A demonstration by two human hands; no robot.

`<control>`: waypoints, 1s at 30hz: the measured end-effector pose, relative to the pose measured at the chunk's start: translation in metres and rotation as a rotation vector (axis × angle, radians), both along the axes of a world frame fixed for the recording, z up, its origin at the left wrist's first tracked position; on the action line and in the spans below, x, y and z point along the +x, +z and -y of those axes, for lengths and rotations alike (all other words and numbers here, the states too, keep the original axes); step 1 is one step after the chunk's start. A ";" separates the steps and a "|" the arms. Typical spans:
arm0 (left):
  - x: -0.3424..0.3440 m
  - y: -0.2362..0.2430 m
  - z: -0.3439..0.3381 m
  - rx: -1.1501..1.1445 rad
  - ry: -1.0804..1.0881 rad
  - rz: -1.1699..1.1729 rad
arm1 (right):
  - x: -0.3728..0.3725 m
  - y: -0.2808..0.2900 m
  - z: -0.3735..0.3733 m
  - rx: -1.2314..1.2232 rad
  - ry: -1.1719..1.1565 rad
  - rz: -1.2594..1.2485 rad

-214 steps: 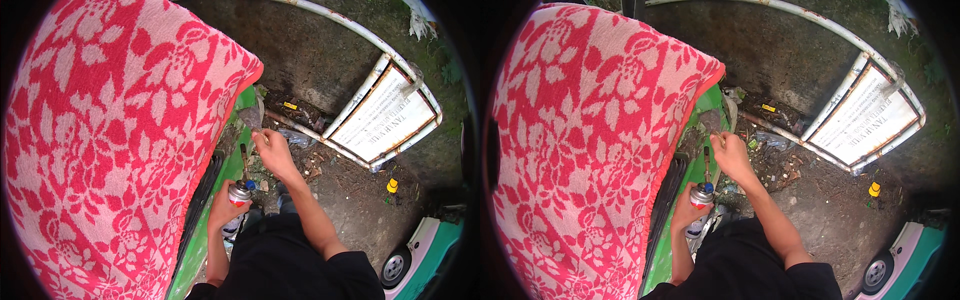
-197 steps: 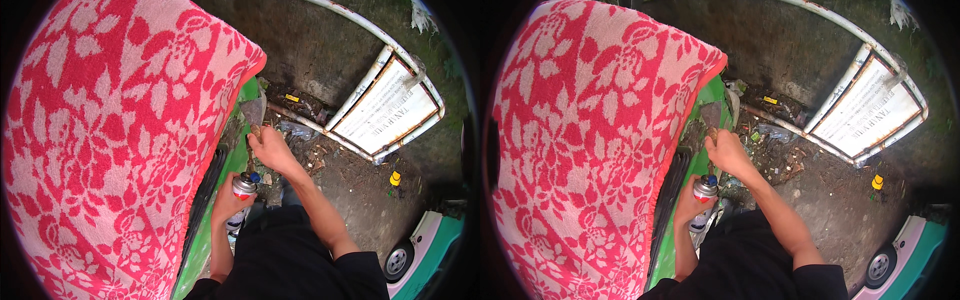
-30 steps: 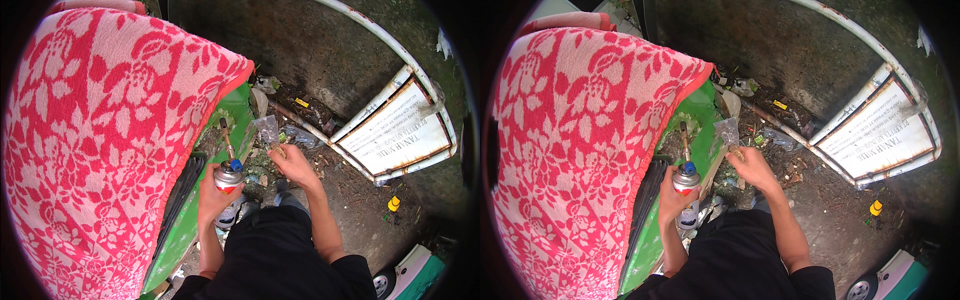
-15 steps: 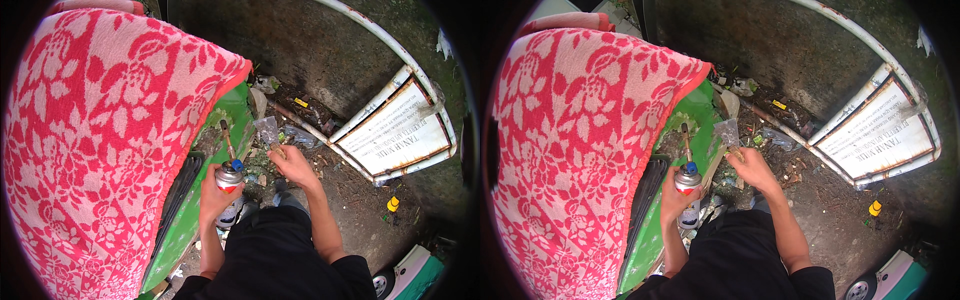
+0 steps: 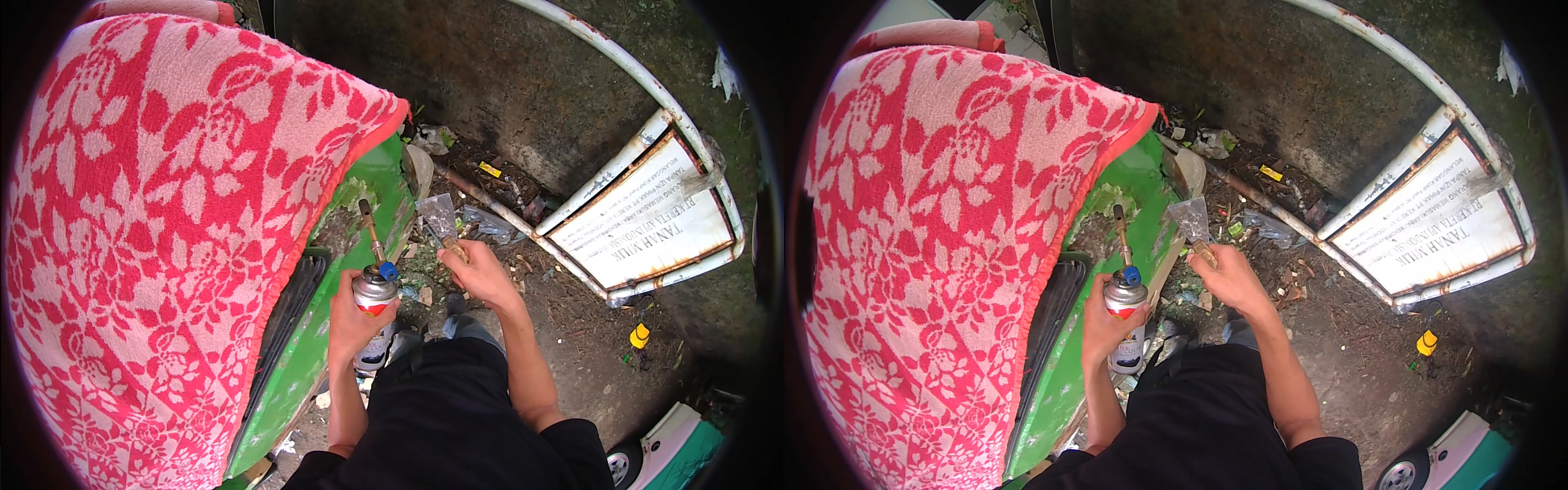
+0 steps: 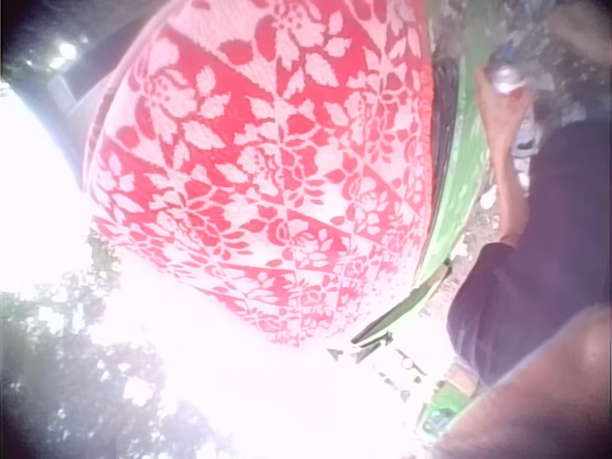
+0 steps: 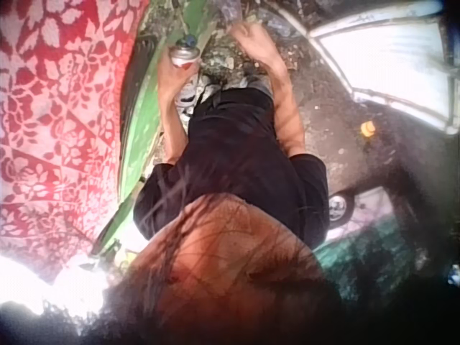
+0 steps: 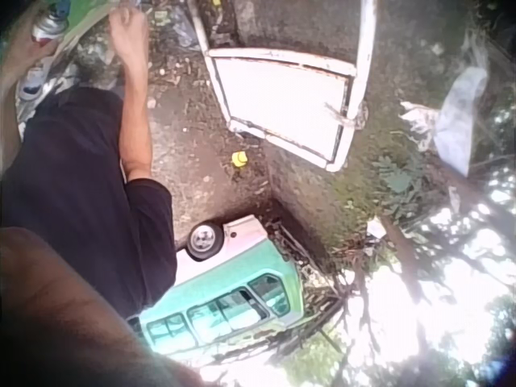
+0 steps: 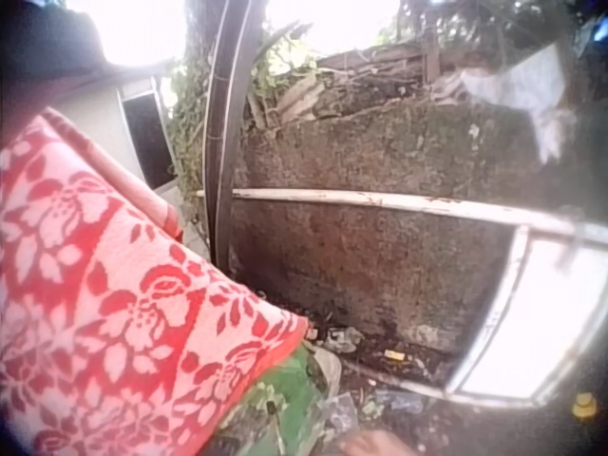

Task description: The person uses a blowtorch to heat a small area on the green vehicle's body panel, then uses a chisel and hammer to chip away material. The person repeats heating and chiseling on the same spot.

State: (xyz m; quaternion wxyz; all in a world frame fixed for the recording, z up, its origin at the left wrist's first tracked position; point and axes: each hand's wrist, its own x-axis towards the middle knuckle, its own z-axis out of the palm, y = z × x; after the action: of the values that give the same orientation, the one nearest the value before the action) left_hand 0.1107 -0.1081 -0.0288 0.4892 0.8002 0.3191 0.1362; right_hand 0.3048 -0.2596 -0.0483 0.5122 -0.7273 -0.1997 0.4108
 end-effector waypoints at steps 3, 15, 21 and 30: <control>0.001 -0.001 0.001 0.015 0.007 -0.005 | 0.001 0.001 0.001 -0.010 0.002 0.008; 0.000 -0.007 0.006 0.036 0.025 -0.004 | 0.003 0.001 0.006 -0.029 0.011 0.024; 0.000 -0.003 0.009 0.033 0.040 -0.016 | 0.003 -0.002 0.006 -0.026 0.023 0.038; -0.005 -0.007 0.012 0.059 0.061 -0.034 | 0.002 -0.001 0.004 -0.057 0.056 0.072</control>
State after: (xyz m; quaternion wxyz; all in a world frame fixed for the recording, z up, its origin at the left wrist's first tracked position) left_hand 0.1057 -0.1196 -0.0362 0.4553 0.8065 0.3475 0.1467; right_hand 0.3065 -0.2641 -0.0497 0.4721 -0.7500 -0.2266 0.4040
